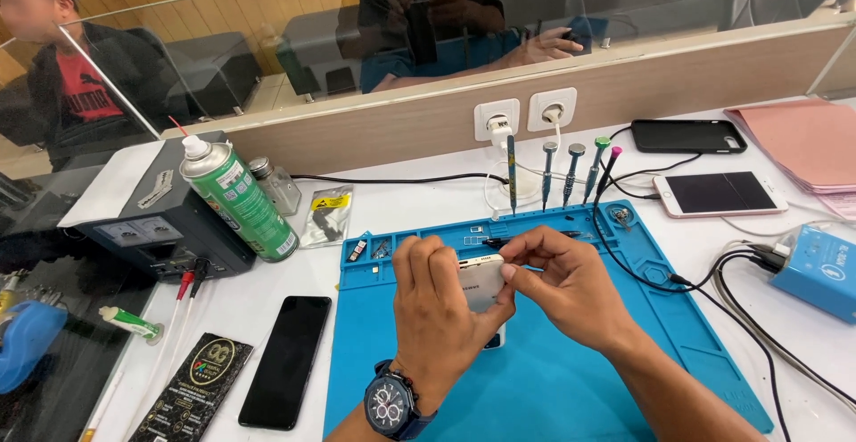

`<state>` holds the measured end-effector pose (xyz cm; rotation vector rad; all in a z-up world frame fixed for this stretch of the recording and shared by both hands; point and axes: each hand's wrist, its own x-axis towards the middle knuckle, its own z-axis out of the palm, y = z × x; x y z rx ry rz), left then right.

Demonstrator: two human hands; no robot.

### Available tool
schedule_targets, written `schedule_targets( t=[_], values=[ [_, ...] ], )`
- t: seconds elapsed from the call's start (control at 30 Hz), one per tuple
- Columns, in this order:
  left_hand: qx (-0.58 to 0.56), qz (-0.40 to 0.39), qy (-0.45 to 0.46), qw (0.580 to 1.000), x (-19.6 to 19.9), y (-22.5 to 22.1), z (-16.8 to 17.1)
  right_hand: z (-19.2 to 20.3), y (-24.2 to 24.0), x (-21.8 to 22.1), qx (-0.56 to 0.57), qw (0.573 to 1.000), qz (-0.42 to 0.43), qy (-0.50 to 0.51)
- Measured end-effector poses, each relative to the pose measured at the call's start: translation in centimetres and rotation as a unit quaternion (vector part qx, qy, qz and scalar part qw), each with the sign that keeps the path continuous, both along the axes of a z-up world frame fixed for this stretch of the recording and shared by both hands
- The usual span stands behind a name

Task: A person is performing final assembly on a smartphone by attaching and securing the back cover at a repair station.

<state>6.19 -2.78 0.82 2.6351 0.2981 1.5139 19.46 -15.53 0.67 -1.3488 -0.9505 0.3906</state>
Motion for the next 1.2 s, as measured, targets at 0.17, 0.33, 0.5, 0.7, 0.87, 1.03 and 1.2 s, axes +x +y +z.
schedule_targets(
  t=[0.17, 0.33, 0.5, 0.7, 0.87, 1.03, 1.2],
  values=[
    [0.022, 0.006, -0.025, 0.999, 0.2, -0.4, 0.2, 0.5, -0.1, -0.6, 0.012, 1.000, 0.016, 0.012],
    [0.044, 0.030, -0.023, 0.998, 0.2, -0.9, -0.2, 0.3, -0.4, -0.7, 0.011, 1.000, 0.003, 0.010],
    [0.050, 0.049, -0.009, 0.998, 0.4, -1.2, -0.4, 0.6, -0.7, -0.7, -0.001, 1.000, -0.013, 0.001],
    [0.041, 0.000, -0.019, 0.999, 0.0, -1.1, -0.3, 0.8, -0.9, -1.3, 0.004, 1.000, 0.004, -0.030],
    [0.032, -0.066, 0.014, 0.997, -1.6, 0.1, -0.8, 1.1, -0.4, -2.6, -0.012, 0.987, -0.004, -0.160],
    [-0.047, -0.209, 0.037, 0.976, -4.5, 1.9, 1.1, 0.5, 0.2, -3.0, 0.016, 0.952, -0.018, -0.305],
    [-0.205, -0.228, 0.026, 0.952, -6.7, 3.4, 3.0, -0.4, 0.3, -2.7, 0.028, 0.938, -0.015, -0.345]
  ],
)
